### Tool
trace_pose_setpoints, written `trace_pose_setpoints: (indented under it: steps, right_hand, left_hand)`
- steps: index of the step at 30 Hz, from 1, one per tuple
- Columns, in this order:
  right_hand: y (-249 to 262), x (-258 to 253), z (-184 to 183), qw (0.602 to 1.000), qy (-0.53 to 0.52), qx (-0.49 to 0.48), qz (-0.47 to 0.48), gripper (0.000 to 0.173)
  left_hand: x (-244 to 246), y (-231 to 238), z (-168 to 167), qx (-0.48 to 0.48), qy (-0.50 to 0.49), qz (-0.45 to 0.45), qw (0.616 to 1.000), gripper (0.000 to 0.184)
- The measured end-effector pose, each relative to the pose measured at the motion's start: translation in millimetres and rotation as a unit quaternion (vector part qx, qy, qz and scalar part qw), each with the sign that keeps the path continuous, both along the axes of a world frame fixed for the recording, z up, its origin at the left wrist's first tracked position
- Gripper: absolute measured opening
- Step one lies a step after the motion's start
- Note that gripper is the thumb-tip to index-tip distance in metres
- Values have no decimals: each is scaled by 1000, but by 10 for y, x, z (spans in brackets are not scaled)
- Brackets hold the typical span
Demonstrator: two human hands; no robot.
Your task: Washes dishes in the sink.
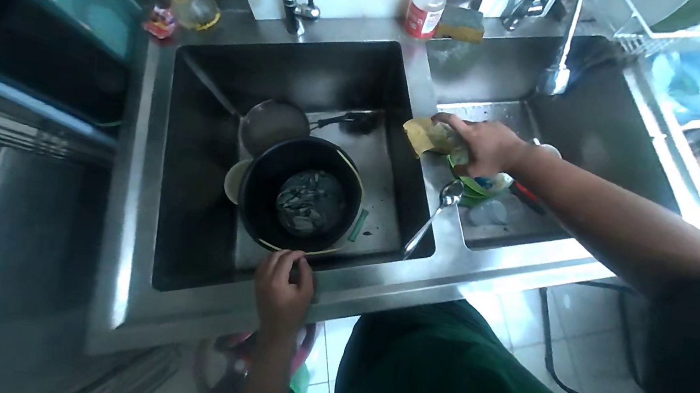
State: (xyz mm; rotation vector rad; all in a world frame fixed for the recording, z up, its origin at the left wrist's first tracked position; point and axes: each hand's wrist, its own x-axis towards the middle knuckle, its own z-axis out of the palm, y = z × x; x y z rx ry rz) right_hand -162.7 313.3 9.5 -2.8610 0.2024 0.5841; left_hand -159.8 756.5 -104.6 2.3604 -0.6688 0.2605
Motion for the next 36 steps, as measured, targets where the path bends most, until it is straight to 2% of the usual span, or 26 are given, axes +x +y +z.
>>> trace_pose_setpoints:
  steps: [3,10,13,17,24,31,33,36]
  right_hand:
    - [19,-2,24,1000,-1,0,3,112]
    - [7,-35,34,1000,-14,21,-8,92]
    - [9,-28,41,1000,-5,20,-13,96]
    - [21,-43,69,998,-42,41,-8,112]
    - [-31,-191,97,989,-112,89,-28,112]
    - [-45,-183,-20,994,-70,78,-28,93]
    - [-51,-149,-24,995,-61,74,-31,95]
    - [-47,-117,0,996,-46,68,-34,108]
  left_hand:
    - [-3,-6,20,3,3,-2,1000,24]
    - [-1,-6,-5,6,-4,-3,1000,24]
    - [-7,-11,31,15,2,-5,1000,24]
    - [-11,-22,78,24,12,-8,1000,23]
    - [-20,-18,50,24,4,-10,1000,22]
    - [-18,-24,33,26,-6,-8,1000,23]
    - [-22,-27,43,28,-5,-6,1000,22]
    - [-26,-27,40,29,-6,-2,1000,22]
